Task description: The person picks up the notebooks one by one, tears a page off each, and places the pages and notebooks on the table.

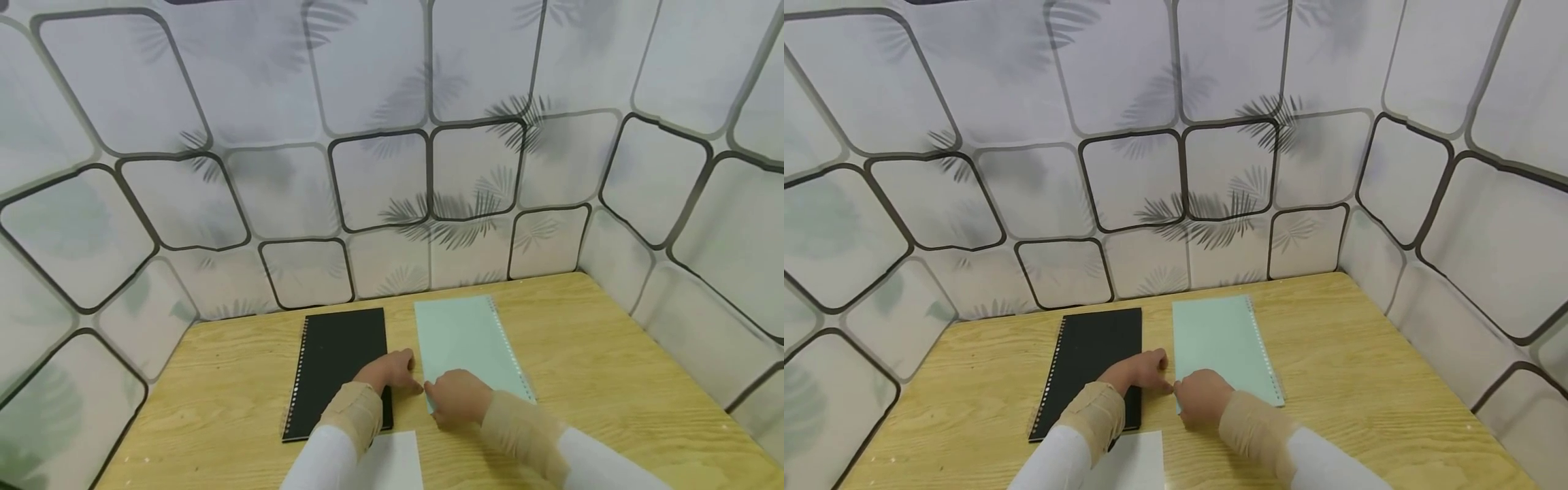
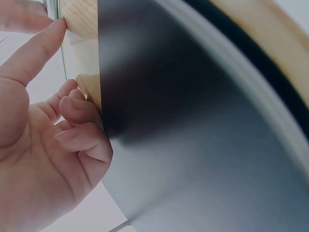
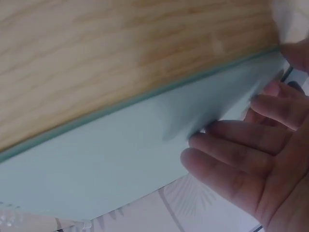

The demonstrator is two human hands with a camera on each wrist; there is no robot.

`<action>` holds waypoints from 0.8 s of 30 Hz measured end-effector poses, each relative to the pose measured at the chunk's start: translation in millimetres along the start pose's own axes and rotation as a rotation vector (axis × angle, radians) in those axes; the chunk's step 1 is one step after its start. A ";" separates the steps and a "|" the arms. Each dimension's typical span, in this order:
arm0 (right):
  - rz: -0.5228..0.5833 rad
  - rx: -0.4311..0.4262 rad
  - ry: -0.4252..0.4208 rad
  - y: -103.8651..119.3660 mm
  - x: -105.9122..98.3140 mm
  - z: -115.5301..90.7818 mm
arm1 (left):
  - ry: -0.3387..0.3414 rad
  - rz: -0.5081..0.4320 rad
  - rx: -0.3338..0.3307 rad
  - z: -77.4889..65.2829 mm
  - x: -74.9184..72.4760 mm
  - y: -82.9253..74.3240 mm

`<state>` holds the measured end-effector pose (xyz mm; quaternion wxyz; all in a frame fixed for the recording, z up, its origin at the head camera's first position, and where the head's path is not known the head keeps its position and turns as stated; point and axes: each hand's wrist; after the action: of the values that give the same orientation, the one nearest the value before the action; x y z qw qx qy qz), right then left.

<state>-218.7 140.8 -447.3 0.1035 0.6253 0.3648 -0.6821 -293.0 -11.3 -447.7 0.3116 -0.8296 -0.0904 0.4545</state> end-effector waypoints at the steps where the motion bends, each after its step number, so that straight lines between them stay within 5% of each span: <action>1: -0.015 -0.008 -0.022 1.5 0.6 0.0 | -0.001 -0.001 0.004 0.1 0.6 0.5; 11: -0.008 0.034 -0.028 7.2 -1.2 4.4 | -0.005 0.016 0.015 1.9 1.9 2.1; 24: -0.060 -0.013 -0.144 -3.7 -2.8 3.6 | -0.211 0.226 0.007 9.4 20.7 -0.2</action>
<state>-223.1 140.3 -443.5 0.1131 0.5628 0.3793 -0.7256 -288.7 1.9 -465.7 0.2503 -0.7809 -0.0273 0.5716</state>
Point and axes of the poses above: each hand's wrist, its own z-axis towards the middle knuckle, its own x-axis out of the palm, y = z × x, and after that the axes turned 13 degrees about -z, right-handed
